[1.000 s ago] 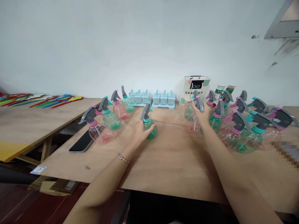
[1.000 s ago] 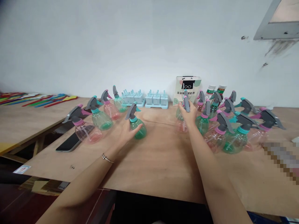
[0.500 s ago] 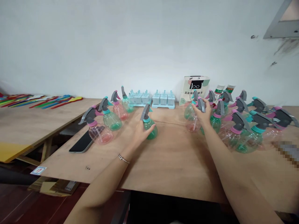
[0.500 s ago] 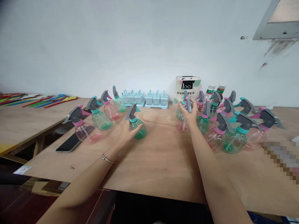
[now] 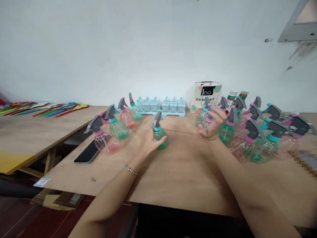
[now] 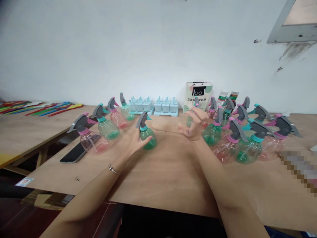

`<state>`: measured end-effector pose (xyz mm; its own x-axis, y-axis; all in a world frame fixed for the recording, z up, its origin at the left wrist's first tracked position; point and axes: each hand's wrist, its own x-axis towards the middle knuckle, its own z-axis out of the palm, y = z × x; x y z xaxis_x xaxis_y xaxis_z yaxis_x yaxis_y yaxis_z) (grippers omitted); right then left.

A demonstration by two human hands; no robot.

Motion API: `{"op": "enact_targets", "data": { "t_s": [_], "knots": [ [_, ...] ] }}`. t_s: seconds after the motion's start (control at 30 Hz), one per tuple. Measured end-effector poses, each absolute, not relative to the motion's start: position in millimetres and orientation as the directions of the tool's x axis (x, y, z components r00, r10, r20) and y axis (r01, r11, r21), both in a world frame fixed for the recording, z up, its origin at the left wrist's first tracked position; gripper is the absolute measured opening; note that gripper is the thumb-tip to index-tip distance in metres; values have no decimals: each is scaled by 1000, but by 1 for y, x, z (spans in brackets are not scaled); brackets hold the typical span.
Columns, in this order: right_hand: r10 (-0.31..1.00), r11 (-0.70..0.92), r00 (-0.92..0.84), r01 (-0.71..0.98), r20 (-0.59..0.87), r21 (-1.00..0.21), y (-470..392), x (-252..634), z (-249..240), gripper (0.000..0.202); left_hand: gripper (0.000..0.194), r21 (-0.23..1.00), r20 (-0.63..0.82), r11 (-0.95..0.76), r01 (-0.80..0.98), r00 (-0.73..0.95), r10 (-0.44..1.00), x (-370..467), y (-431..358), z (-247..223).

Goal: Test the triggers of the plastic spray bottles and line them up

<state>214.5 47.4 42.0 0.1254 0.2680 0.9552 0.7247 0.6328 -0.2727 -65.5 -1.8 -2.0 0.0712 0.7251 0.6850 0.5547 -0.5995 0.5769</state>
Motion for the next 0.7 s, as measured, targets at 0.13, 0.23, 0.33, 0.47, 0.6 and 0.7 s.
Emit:
{"op": "enact_targets", "data": {
  "t_s": [0.13, 0.23, 0.33, 0.47, 0.6, 0.7],
  "knots": [
    [488, 800, -215, 498, 846, -335, 17, 145, 42, 60, 63, 518, 708, -664, 539, 166, 687, -54, -6, -7],
    [667, 735, -272, 393, 694, -552, 9, 114, 35, 88, 53, 513, 639, -693, 506, 314, 702, -42, -13, -12],
    [756, 655, -235, 292, 612, -697, 9, 110, 29, 85, 61, 497, 588, -660, 562, 342, 733, -28, -20, -22],
    [799, 601, -156, 156, 581, -784, 12, 118, 29, 51, 98, 423, 576, -657, 624, 375, 726, -17, -23, -34],
    [849, 511, -182, 48, 496, -858, 17, 127, 39, 32, 94, 278, 612, -748, 603, 489, 621, -43, -19, -20],
    [898, 368, -223, -91, 379, -926, 17, 135, 53, 29, 72, 307, 818, -613, 728, 127, 561, -92, -18, 7]
  ]
}}
